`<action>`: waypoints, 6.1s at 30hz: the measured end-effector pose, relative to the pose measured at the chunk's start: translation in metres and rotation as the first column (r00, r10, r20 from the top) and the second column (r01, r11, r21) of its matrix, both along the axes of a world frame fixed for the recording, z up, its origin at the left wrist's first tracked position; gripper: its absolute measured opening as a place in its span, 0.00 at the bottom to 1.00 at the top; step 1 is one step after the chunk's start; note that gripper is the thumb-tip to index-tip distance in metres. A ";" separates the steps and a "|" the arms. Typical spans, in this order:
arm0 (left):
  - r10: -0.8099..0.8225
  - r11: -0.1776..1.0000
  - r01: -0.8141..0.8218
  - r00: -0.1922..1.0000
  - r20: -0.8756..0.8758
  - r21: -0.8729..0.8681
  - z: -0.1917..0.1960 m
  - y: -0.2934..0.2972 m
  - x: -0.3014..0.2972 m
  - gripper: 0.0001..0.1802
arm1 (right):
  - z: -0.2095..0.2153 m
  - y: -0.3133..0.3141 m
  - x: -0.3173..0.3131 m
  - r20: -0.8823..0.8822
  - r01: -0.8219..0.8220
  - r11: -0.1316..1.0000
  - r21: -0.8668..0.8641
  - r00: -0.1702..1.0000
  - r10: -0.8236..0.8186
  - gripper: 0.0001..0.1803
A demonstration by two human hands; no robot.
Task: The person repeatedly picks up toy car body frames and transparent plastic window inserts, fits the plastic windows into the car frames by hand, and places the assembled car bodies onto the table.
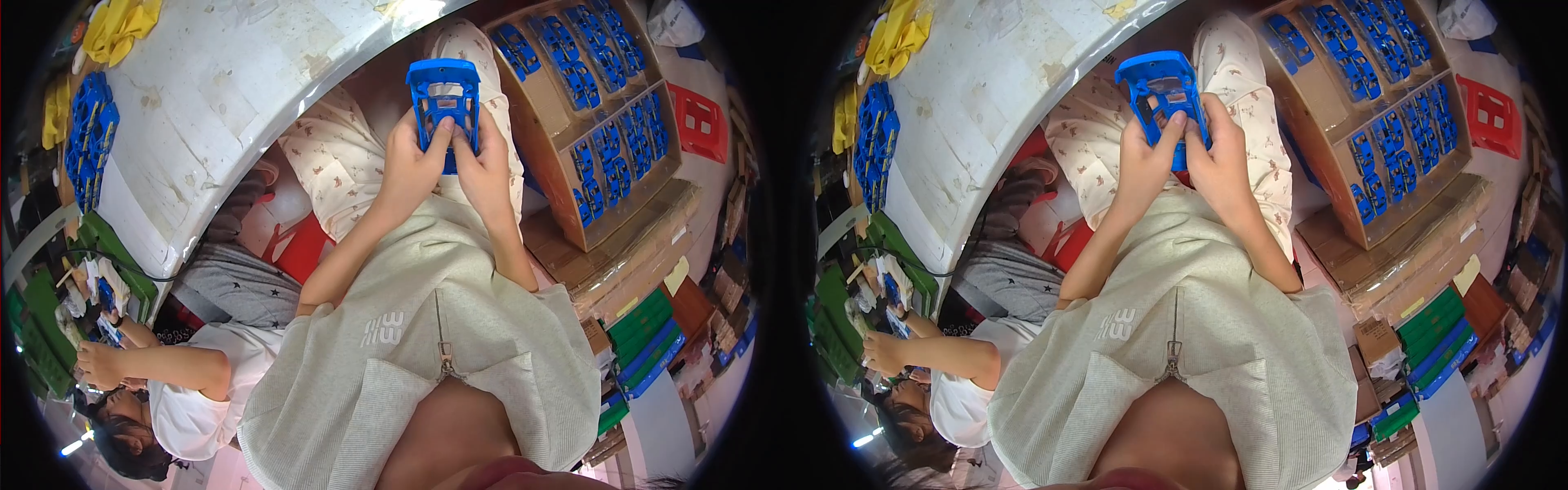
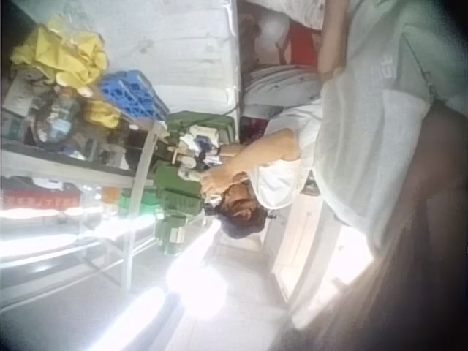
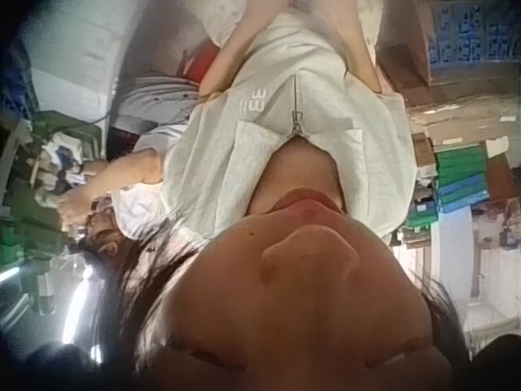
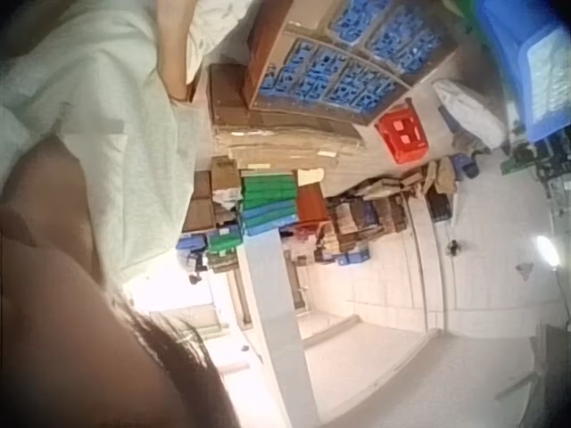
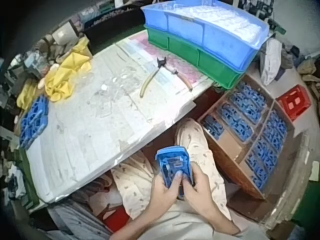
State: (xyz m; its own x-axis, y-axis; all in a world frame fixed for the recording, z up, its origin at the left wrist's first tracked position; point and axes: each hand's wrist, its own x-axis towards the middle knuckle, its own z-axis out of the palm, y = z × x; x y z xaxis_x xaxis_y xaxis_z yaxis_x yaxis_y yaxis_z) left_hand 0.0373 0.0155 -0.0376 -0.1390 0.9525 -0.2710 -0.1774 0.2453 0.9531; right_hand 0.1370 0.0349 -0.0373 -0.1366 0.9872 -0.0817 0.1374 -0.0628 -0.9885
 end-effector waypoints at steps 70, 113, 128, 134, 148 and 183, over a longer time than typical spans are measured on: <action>0.454 0.735 0.284 0.467 -0.759 0.615 0.068 0.025 -0.047 0.18 | -0.021 0.064 -0.063 -0.384 0.259 0.685 0.681 0.923 0.032 0.39; 0.241 0.965 -0.180 0.895 -0.376 0.190 0.063 0.018 -0.060 0.07 | 0.044 0.012 -0.027 -0.547 -0.260 0.962 0.080 0.796 0.260 0.37; 0.216 0.958 -0.080 0.831 -0.512 0.275 0.065 0.012 -0.032 0.09 | 0.060 0.024 -0.026 0.042 -0.176 0.984 0.034 0.984 0.174 0.05; 0.208 0.961 -0.099 0.875 -0.437 0.259 0.056 0.014 -0.033 0.10 | 0.059 0.024 -0.028 0.089 -0.154 0.981 0.114 0.986 0.144 0.05; 0.286 0.935 -0.170 0.880 -0.378 0.311 0.052 0.015 -0.034 0.11 | 0.046 0.017 -0.017 -0.179 -0.303 0.950 -0.072 0.941 0.286 0.10; 0.423 0.830 0.313 0.187 -0.887 0.462 0.077 0.064 -0.177 0.15 | -0.263 0.208 0.157 0.900 0.164 0.983 0.078 0.412 -0.140 0.33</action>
